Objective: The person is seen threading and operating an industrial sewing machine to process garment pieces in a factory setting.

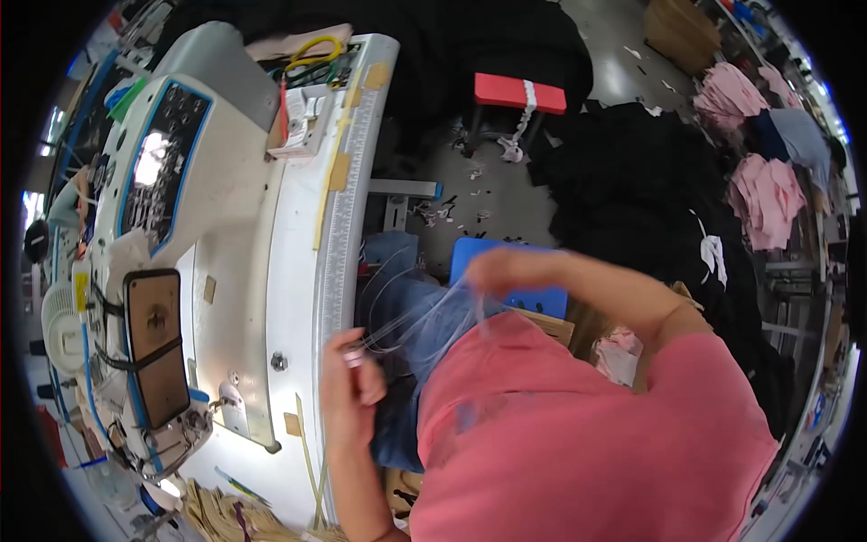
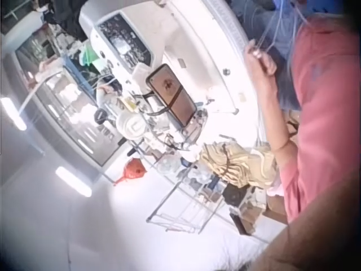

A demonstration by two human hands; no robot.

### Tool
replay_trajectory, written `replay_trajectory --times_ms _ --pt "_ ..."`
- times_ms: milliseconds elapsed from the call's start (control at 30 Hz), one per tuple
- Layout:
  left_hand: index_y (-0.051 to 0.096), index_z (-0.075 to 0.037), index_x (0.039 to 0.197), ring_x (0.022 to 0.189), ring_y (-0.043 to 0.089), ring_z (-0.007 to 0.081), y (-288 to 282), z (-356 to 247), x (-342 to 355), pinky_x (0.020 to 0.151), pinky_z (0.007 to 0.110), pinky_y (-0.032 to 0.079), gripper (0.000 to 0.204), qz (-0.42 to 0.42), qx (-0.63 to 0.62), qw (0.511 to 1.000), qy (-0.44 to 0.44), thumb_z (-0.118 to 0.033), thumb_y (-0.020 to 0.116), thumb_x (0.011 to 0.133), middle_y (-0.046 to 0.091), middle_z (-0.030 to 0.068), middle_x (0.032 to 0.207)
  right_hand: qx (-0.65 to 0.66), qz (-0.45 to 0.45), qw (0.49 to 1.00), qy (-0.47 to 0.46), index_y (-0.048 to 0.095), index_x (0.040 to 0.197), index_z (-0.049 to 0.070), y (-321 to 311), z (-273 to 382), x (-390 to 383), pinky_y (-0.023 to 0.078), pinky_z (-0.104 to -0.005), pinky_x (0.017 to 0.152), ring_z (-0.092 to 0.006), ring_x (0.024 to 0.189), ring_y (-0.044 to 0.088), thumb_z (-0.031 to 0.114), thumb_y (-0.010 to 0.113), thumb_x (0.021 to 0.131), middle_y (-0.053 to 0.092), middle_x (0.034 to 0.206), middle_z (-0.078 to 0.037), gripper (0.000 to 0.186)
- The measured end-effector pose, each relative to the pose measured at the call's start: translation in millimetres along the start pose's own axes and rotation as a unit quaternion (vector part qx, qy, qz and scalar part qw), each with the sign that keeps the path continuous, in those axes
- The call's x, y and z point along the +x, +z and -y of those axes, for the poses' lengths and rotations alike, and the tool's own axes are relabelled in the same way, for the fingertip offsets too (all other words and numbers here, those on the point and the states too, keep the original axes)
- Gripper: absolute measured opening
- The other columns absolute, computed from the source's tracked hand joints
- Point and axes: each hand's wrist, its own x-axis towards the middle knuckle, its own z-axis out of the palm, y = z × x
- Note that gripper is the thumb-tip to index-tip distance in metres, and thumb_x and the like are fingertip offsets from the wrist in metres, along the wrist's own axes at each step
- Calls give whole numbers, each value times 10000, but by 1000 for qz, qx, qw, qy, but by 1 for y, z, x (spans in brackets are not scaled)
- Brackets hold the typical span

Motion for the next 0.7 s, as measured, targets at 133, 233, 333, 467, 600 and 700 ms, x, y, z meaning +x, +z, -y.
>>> replay_trajectory --times_ms 133,233,333,467,600,700 --pt "477 -103 1139 443 242 50 -8 -11 6 408 193 200 302 -71 31 996 42 -345 401 976 307 -34 582 220 -537 814 38 573 791 110 -158 -91 -66 368 -273 495 -109 561 449 215 514 851 495 647 8 135" --pt "478 -93 1147 457 246 54 1 7 15 418 202 206 288 -27 129 991 -1 -314 392 984 328 -28 596 54 -461 881 -91 639 941 79 -98 -14 -29 369 -254 511 -109 579 462 192 538 815 519 701 10 197" --pt "474 -87 1156 457 267 58 33 19 30 421 198 216 334 58 160 982 -77 -357 385 981 351 -16 599 -364 -157 807 -438 565 1110 54 19 39 27 445 -258 711 -100 740 506 158 667 795 542 847 1 347" --pt "450 -75 1192 478 281 66 23 -10 28 444 200 228 346 21 50 998 -44 -341 364 988 347 -4 601 -53 123 985 -106 573 952 53 24 20 16 448 -264 684 -98 754 504 254 544 916 525 773 19 206" --pt "459 -75 1152 467 284 58 2 -31 18 435 196 230 335 -51 43 997 31 -352 379 982 345 -22 590 224 -466 855 -41 603 906 90 -150 -91 -49 481 -305 660 -138 777 584 164 465 859 630 903 -63 164" --pt "488 -79 1114 441 286 68 -3 -15 19 409 208 229 339 -44 143 988 25 -373 429 955 330 -29 542 91 -525 844 -62 614 958 63 -125 -59 -9 486 -362 662 -205 738 601 161 481 827 633 792 -67 211"
